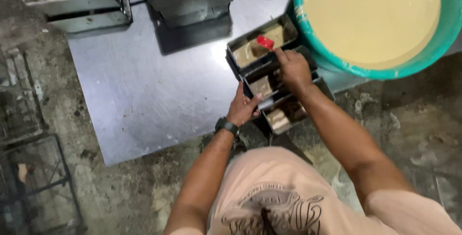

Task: Filling metal loaf pans with batter from a large bowl using a red measuring cup.

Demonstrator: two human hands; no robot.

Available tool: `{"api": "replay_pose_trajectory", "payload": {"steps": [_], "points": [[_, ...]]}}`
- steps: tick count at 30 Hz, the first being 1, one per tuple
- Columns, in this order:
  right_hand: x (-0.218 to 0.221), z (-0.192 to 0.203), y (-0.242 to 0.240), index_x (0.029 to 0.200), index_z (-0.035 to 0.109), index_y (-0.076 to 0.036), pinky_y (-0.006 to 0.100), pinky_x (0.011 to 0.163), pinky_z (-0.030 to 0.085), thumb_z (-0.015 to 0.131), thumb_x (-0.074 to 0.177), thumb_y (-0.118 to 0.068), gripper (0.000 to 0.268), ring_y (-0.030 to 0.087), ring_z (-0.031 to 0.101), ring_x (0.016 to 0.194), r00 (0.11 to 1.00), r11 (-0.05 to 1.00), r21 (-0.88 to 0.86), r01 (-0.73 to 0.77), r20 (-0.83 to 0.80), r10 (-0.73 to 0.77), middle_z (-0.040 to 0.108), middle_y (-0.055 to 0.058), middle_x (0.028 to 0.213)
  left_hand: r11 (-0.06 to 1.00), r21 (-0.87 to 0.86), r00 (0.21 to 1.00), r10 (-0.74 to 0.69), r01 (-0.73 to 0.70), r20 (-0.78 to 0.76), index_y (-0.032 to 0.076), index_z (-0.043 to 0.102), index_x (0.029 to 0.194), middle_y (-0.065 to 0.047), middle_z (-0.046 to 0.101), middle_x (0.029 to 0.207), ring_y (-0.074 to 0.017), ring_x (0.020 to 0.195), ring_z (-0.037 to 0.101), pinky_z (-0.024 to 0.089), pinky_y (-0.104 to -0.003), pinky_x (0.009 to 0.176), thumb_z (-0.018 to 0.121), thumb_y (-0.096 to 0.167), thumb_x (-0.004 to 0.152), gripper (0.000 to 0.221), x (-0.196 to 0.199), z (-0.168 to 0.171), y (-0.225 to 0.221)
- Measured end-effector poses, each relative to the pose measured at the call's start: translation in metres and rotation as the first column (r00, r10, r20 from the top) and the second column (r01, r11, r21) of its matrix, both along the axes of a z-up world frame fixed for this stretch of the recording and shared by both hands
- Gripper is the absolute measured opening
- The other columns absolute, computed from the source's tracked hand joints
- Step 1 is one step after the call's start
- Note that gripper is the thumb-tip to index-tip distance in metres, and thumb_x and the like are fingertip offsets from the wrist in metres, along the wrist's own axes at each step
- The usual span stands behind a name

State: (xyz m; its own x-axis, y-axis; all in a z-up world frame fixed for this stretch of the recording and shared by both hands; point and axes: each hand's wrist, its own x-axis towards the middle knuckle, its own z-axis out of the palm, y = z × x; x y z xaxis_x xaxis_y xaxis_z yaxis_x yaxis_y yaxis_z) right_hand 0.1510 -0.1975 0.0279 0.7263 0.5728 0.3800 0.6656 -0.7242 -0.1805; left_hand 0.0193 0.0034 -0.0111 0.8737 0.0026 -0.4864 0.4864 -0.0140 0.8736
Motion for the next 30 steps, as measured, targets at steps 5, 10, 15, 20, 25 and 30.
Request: {"api": "replay_pose_trajectory", "payload": {"steps": [5,10,15,20,25,30], "points": [[0.003,-0.001,-0.007,0.13,0.064,-0.001,0.049,0.08,0.053,0.06,0.081,-0.003,0.049,0.041,0.066,0.088,0.999,0.999,0.038,-0.038,0.01,0.037,0.069,0.02,0.1,0.993,0.108,0.999,-0.051,0.05,0.012,0.012,0.006,0.166,-0.008,0.063,0.071,-0.0175,0.058,0.065,0.053,-0.032,0.053,0.073,0.043,0.091,0.105,-0.014,0.013,-0.003],[0.007,0.018,0.001,0.111,0.066,-0.005,0.036,0.063,0.045,0.055,0.108,-0.012,0.014,0.024,0.057,0.072,0.842,0.644,0.628,0.437,-0.537,-0.048,0.063,0.013,0.087,0.999,-0.012,1.0,0.03,-0.03,0.003,0.009,0.006,0.165,-0.007,0.061,0.071,-0.0166,0.058,0.067,0.057,-0.031,0.053,0.073,0.043,0.089,0.106,-0.008,0.007,-0.002],[0.037,0.062,-0.031,0.09,0.062,-0.006,0.024,0.048,0.038,0.051,0.105,-0.014,0.02,0.011,0.05,0.054,0.327,0.091,0.468,0.879,-0.731,0.599,0.062,0.004,0.071,0.998,-0.049,0.999,0.038,-0.039,-0.014,0.011,0.005,0.165,-0.006,0.058,0.072,-0.0176,0.059,0.067,0.059,-0.032,0.054,0.073,0.043,0.089,0.107,-0.005,0.007,-0.006],[0.109,0.091,-0.09,0.089,0.064,-0.006,0.024,0.047,0.04,0.049,0.108,-0.016,0.026,0.01,0.052,0.053,0.475,0.257,0.575,0.777,-0.803,0.36,0.061,0.002,0.069,0.989,-0.115,0.995,0.095,-0.093,0.009,0.011,0.007,0.165,-0.005,0.058,0.075,-0.0145,0.061,0.063,0.063,-0.032,0.055,0.075,0.036,0.089,0.105,-0.005,-0.006,-0.008],[0.189,0.066,-0.112,0.105,0.069,-0.002,0.033,0.067,0.049,0.054,0.109,-0.004,0.015,0.019,0.06,0.075,0.975,0.844,0.495,0.208,-0.171,-0.14,0.068,0.008,0.086,0.988,-0.084,0.991,0.131,-0.133,-0.034,0.009,0.009,0.165,-0.007,0.06,0.075,-0.0149,0.059,0.064,0.061,-0.031,0.055,0.075,0.033,0.089,0.103,-0.005,0.005,-0.013],[0.17,0.065,-0.113,0.11,0.072,0.004,0.037,0.072,0.051,0.06,0.092,0.006,0.022,0.026,0.062,0.08,0.99,0.987,0.158,-0.041,-0.129,0.062,0.067,0.016,0.092,0.987,-0.088,0.99,0.13,-0.134,-0.049,0.008,0.009,0.164,-0.008,0.063,0.076,-0.0156,0.059,0.066,0.06,-0.031,0.054,0.074,0.032,0.089,0.102,-0.004,0.009,-0.013]]}}
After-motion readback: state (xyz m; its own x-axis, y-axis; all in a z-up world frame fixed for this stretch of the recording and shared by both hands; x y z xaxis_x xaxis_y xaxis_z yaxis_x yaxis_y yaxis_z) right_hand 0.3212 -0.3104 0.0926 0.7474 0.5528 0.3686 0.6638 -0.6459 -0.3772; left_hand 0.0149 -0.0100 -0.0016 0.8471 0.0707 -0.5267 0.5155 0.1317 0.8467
